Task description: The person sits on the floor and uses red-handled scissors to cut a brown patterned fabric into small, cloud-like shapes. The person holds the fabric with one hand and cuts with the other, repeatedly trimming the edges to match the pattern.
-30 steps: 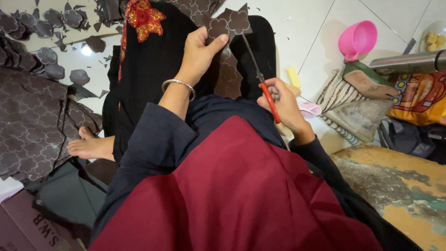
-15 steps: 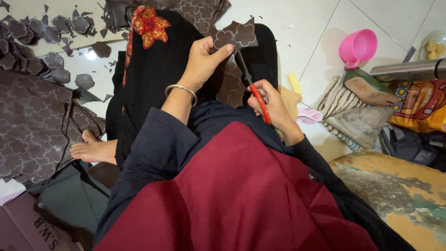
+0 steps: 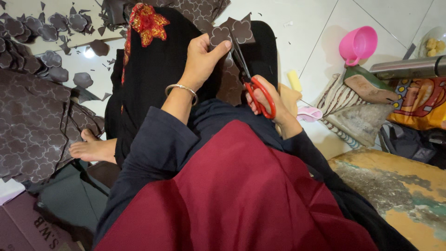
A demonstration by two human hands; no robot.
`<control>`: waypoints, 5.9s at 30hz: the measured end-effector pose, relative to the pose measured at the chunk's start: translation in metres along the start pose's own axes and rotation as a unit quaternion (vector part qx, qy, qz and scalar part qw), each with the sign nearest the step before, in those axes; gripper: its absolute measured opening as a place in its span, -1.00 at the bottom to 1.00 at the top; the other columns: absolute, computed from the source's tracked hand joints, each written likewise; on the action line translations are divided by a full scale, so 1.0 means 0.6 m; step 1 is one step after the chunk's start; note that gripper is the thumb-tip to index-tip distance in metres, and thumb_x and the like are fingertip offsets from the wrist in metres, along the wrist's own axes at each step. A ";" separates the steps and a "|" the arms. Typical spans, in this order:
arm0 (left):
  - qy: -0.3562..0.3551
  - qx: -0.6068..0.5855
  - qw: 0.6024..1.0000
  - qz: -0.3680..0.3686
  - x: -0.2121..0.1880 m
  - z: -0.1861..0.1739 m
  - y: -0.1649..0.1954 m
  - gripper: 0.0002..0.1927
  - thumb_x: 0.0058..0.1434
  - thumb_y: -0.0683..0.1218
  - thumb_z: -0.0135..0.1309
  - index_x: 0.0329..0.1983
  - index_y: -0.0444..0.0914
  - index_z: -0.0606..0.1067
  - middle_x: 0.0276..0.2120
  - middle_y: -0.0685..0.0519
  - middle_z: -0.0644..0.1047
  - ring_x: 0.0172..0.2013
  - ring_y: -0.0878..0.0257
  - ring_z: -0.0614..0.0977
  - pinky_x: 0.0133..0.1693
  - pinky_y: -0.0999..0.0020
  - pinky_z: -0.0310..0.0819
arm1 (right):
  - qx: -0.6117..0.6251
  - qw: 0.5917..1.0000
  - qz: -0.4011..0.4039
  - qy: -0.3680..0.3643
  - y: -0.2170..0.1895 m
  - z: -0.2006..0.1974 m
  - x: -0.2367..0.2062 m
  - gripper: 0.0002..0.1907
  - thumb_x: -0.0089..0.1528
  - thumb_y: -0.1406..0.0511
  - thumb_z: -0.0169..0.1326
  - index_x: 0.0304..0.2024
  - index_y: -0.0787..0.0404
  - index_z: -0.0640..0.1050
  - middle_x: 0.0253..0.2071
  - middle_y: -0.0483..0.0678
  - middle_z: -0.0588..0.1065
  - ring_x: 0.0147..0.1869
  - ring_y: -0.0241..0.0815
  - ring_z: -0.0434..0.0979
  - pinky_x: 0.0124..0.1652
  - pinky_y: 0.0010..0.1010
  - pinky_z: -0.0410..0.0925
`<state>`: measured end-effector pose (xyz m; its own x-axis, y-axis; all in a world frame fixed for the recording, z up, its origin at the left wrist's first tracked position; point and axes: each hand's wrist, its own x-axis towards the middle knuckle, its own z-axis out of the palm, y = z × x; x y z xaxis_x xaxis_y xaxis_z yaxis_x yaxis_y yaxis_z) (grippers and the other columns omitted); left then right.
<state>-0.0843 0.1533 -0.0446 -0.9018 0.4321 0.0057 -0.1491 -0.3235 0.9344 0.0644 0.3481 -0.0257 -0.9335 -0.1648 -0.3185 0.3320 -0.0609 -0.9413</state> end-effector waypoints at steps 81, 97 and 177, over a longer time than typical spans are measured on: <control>-0.030 -0.011 0.999 -0.026 -0.004 0.004 -0.003 -0.90 0.36 -0.17 0.14 -0.14 -0.32 0.53 -0.32 0.20 0.59 -0.35 0.49 0.55 -0.27 0.53 0.49 | 0.006 1.000 0.002 0.028 0.002 0.002 0.008 -0.15 0.15 -0.37 0.03 -0.09 0.26 0.43 -0.52 -0.14 0.38 -0.58 -0.41 0.38 -0.60 -0.62 0.24; -0.037 -0.005 0.999 -0.012 -0.005 0.004 -0.001 -0.92 0.38 -0.16 0.12 -0.15 -0.30 0.53 -0.32 0.21 0.57 -0.34 0.49 0.53 -0.25 0.54 0.47 | 0.011 0.999 0.008 0.041 -0.001 0.012 0.010 -0.18 0.17 -0.36 0.05 -0.09 0.24 0.42 -0.53 -0.13 0.38 -0.60 -0.40 0.36 -0.62 -0.60 0.22; -0.021 -0.024 1.000 0.001 0.004 0.005 -0.009 -0.84 0.36 -0.17 0.23 -0.31 -0.27 0.50 -0.43 0.23 0.53 -0.40 0.51 0.47 -0.32 0.57 0.36 | -0.019 0.998 0.037 0.042 -0.017 0.000 0.022 -0.22 0.13 -0.38 0.05 -0.14 0.14 0.33 -0.59 -0.13 0.34 -0.66 -0.41 0.35 -0.69 -0.59 0.21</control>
<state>-0.0845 0.1586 -0.0486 -0.8845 0.4660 0.0226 -0.1678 -0.3629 0.9166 0.0485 0.3466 -0.0204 -0.9153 -0.0841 -0.3938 0.3962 -0.0131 -0.9181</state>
